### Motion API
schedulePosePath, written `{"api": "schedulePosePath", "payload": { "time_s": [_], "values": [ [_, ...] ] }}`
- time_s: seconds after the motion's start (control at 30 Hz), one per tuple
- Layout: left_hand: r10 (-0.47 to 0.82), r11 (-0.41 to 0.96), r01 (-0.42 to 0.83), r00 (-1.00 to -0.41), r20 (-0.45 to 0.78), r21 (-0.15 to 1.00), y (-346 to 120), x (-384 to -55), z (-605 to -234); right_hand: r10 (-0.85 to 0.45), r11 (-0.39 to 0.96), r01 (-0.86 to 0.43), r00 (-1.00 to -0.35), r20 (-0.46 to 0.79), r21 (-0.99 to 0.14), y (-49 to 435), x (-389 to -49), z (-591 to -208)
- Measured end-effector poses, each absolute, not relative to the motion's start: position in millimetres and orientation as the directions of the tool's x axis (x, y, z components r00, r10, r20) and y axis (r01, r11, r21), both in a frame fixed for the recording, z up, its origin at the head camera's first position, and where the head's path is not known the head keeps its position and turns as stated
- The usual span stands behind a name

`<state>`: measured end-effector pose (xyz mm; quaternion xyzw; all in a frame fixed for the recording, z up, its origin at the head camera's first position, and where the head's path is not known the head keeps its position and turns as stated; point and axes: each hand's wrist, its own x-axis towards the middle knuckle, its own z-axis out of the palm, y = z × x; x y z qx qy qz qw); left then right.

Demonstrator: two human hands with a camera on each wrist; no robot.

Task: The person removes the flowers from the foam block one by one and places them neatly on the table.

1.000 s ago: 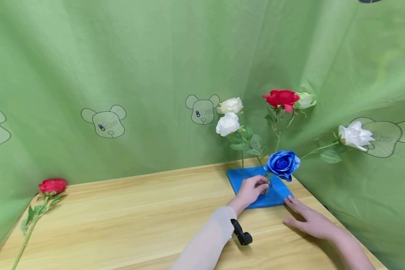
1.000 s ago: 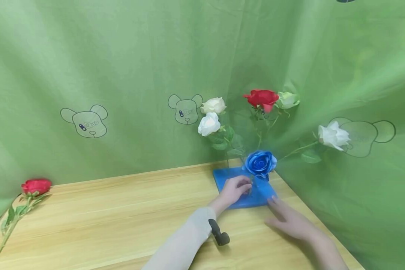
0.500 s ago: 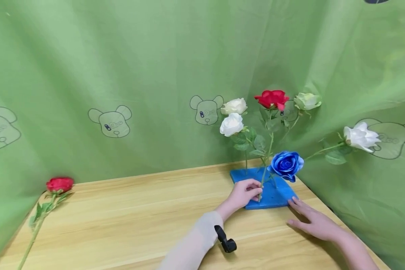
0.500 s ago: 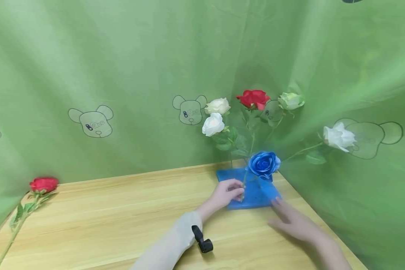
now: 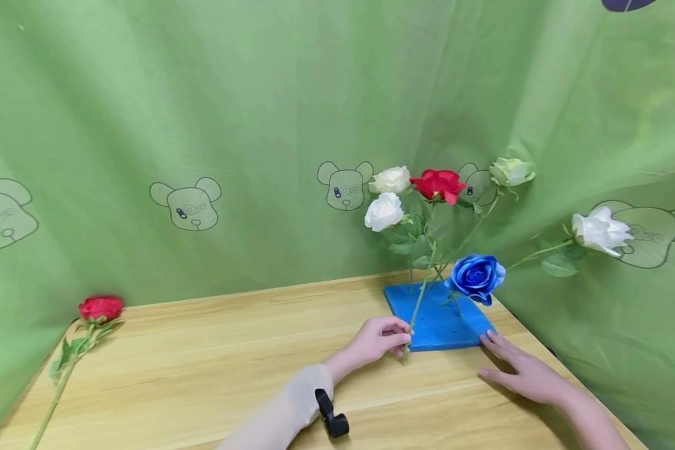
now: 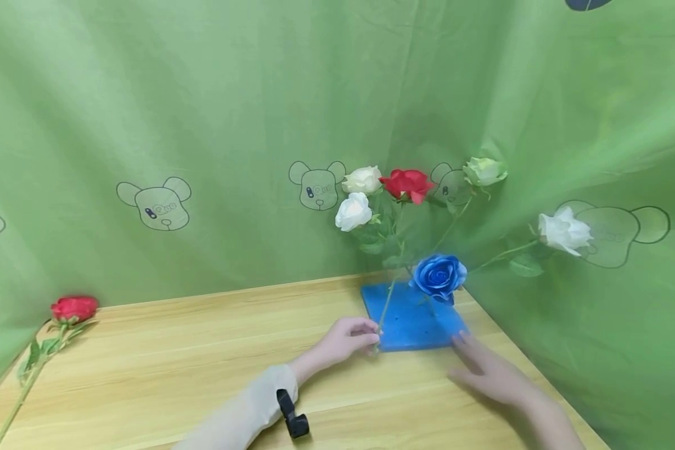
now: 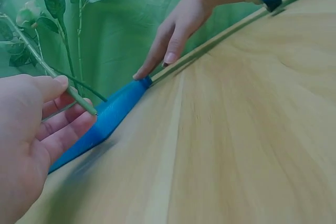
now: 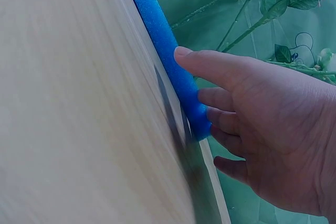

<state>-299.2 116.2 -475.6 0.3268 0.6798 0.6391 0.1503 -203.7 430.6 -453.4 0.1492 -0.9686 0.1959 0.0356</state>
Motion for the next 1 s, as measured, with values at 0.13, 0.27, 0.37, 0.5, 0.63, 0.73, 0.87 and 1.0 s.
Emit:
{"api": "schedulePosePath", "payload": {
  "time_s": [0.13, 0.27, 0.37, 0.5, 0.63, 0.73, 0.87, 1.0],
  "values": [
    [0.646, -0.023, 0.249, -0.735, 0.205, 0.968, 101, -293, -476, -0.269, 0.881, -0.293, -0.956, 0.115, -0.371, 431, -204, -454],
    [0.665, 0.001, 0.257, -0.722, 0.191, 0.966, 86, -286, -477, -0.27, 0.881, -0.293, -0.956, 0.114, -0.37, 432, -205, -455],
    [0.686, 0.016, 0.253, -0.707, 0.173, 0.967, 76, -279, -478, -0.271, 0.88, -0.292, -0.956, 0.11, -0.374, 432, -205, -455],
    [0.703, 0.02, 0.249, -0.692, 0.164, 0.968, 64, -269, -478, -0.267, 0.88, -0.284, -0.959, 0.096, -0.38, 433, -207, -454],
    [0.714, 0.019, 0.229, -0.685, 0.147, 0.973, 52, -260, -478, -0.272, 0.883, -0.287, -0.958, 0.094, -0.371, 433, -208, -453],
    [0.715, 0.028, 0.218, -0.687, 0.133, 0.976, 43, -254, -479, -0.276, 0.883, -0.291, -0.956, 0.095, -0.369, 433, -208, -452],
    [0.714, 0.052, 0.214, -0.691, 0.113, 0.976, 25, -245, -479, -0.278, 0.882, -0.293, -0.956, 0.095, -0.369, 434, -209, -453],
    [0.711, 0.089, 0.209, -0.698, 0.085, 0.974, 3, -235, -478, -0.279, 0.881, -0.295, -0.955, 0.097, -0.369, 435, -210, -455]
  ]
}}
